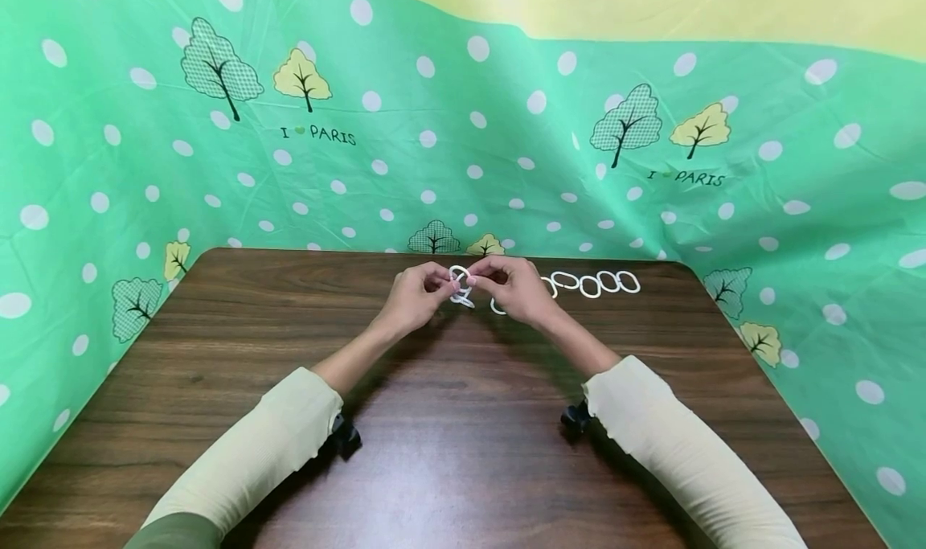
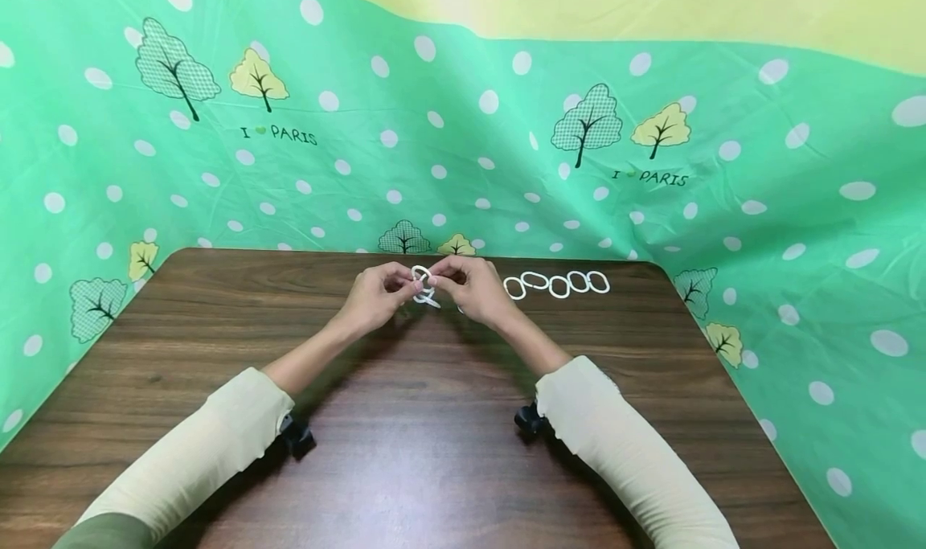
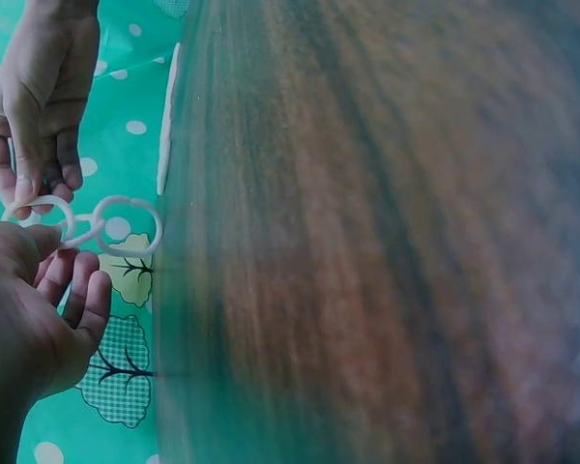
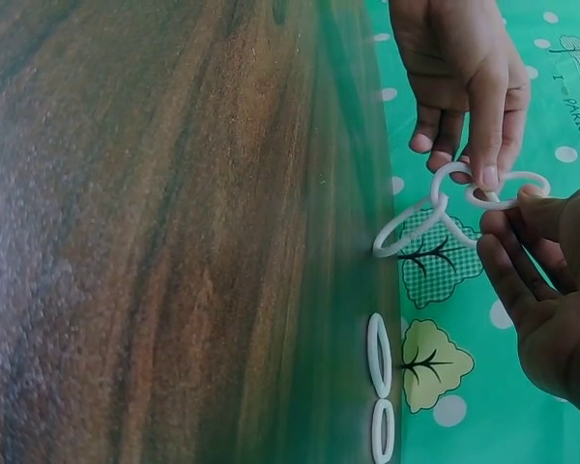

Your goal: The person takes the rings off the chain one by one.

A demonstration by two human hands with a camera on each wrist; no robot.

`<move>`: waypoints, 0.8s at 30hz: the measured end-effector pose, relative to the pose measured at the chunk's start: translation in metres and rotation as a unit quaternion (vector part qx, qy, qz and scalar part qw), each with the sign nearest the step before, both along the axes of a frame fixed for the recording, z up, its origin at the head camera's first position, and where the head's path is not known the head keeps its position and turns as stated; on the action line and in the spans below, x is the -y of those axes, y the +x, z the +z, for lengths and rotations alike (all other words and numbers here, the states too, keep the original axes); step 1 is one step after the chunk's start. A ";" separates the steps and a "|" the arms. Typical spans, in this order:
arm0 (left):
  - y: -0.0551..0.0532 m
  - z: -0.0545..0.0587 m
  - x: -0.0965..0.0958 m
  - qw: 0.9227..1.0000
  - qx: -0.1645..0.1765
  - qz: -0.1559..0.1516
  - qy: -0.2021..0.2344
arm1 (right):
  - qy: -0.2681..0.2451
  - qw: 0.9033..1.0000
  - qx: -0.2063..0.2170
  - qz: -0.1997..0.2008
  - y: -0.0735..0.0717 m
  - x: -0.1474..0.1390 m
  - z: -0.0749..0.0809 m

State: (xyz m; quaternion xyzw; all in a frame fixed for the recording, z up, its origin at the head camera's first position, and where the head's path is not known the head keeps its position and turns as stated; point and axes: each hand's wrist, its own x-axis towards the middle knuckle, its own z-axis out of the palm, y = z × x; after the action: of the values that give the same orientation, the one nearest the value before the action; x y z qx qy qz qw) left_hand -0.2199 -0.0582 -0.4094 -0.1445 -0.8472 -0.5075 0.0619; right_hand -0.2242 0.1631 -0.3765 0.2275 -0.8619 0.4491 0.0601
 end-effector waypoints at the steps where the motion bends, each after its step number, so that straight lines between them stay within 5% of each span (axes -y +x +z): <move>1: 0.000 0.000 0.000 1.000 0.000 0.000 0.001 | 0.004 1.000 -0.004 0.001 0.000 0.000 0.000; 24: 0.004 0.006 -0.001 0.999 -0.019 0.006 -0.046 | 0.029 0.999 0.002 0.024 0.001 -0.001 0.003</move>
State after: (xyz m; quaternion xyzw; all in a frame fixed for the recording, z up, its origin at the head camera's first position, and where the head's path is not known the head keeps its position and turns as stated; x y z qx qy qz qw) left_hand -0.2158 -0.0572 -0.4033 -0.1518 -0.8690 -0.4651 0.0738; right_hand -0.2237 0.1641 -0.3739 0.2492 -0.8687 0.4261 0.0408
